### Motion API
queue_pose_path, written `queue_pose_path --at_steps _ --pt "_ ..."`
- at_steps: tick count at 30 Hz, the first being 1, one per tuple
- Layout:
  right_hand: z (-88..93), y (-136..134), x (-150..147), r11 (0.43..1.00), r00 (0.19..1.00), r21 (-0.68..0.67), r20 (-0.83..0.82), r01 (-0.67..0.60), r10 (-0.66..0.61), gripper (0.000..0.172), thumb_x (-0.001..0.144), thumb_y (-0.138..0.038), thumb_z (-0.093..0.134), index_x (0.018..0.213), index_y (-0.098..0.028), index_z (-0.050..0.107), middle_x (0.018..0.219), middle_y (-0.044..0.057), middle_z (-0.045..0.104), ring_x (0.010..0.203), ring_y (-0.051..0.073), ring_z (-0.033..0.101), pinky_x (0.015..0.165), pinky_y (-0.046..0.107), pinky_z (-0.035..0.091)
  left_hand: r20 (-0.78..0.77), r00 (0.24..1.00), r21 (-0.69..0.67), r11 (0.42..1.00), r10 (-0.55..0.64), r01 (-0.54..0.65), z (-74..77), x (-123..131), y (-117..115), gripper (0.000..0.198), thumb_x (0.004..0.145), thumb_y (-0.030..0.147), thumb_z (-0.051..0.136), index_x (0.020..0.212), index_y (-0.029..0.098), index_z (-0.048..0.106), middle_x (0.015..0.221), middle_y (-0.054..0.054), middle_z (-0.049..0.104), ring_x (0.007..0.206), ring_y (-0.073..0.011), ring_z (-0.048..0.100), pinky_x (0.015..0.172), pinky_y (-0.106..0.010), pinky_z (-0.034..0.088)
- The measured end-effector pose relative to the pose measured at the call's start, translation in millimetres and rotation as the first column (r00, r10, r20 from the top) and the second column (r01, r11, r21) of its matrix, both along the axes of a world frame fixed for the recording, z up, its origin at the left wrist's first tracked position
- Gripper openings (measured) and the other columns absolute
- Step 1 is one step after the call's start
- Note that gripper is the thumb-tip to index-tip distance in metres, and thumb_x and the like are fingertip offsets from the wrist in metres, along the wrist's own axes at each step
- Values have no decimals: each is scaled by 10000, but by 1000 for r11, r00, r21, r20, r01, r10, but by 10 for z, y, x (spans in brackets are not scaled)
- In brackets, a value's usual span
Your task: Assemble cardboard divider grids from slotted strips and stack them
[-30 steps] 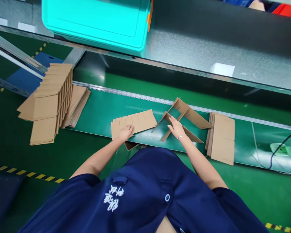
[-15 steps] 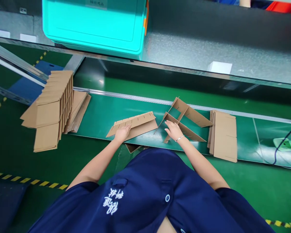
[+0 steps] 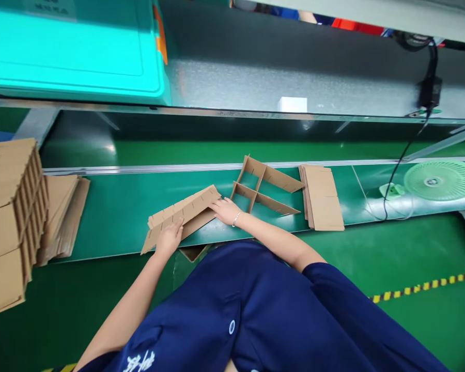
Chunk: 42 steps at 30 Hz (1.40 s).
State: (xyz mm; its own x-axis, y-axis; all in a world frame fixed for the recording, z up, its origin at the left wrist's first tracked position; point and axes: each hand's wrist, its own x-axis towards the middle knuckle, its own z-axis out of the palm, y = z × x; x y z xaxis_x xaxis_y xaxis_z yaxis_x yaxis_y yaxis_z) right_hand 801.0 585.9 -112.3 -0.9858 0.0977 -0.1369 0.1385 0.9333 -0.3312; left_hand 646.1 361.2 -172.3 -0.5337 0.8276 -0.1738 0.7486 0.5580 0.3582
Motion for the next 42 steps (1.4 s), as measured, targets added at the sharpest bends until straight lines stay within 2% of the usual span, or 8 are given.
queue_pose_path --at_steps 9,13,16,19,22,25,30,42 --pt "176 185 91 995 995 -28 4 100 -100 486 864 -193 468 1345 -164 401 1416 108 391 1229 240 412 1051 458 260 -132 991 1 1000 9 -8 276 -53 53 439 867 192 292 1214 131 555 1181 -128 619 1089 -244 574 904 -377 465" --pt "577 147 125 993 985 85 -158 83 -69 540 862 -242 481 1375 -129 356 1426 128 372 1314 243 298 1083 440 192 -250 964 171 976 -93 139 734 34 186 420 854 136 304 1153 137 599 1127 -139 646 1068 -235 589 917 -390 450" --pt "1049 90 175 979 993 201 -111 -21 44 444 870 -275 480 1291 -132 469 1257 153 547 1193 263 446 1056 468 200 -322 920 304 895 -225 326 1208 217 378 392 869 144 328 1149 175 601 1113 -116 656 1056 -202 595 976 -404 405" --pt "1484 152 382 960 999 280 40 15 -27 299 900 -238 407 1118 -165 598 965 115 676 935 223 592 880 375 371 -354 881 356 826 -315 438 1640 384 607 361 884 175 359 1152 213 596 1072 -84 674 1046 -189 597 1045 -451 325" --pt "1691 355 839 945 979 296 103 137 -174 303 916 -313 386 1143 -247 576 922 54 695 817 186 622 637 260 390 -324 896 358 837 -303 413 1866 404 796 327 887 207 391 1140 224 597 1079 -71 667 1098 -215 560 1076 -519 241" --pt "1615 547 1413 936 945 281 186 211 -269 280 909 -376 386 1077 -287 592 858 3 708 712 159 630 515 224 327 -192 923 315 870 -334 380 1839 339 915 281 890 235 396 1037 205 635 1028 -62 676 1044 -214 578 1028 -470 332" --pt "1252 559 2042 906 906 296 205 303 -370 275 903 -387 378 968 -269 618 820 6 711 678 157 635 465 221 289 102 910 257 895 -401 366 1578 431 1073 284 895 248 373 958 197 646 987 -32 681 928 -171 613 817 -299 479" --pt "1101 365 2136 864 859 298 199 406 -472 303 906 -400 369 962 -256 629 835 36 704 733 169 643 482 234 316 56 894 311 858 -445 408 1488 450 1212 288 885 233 360 948 196 639 961 -43 670 930 -182 595 821 -303 452"
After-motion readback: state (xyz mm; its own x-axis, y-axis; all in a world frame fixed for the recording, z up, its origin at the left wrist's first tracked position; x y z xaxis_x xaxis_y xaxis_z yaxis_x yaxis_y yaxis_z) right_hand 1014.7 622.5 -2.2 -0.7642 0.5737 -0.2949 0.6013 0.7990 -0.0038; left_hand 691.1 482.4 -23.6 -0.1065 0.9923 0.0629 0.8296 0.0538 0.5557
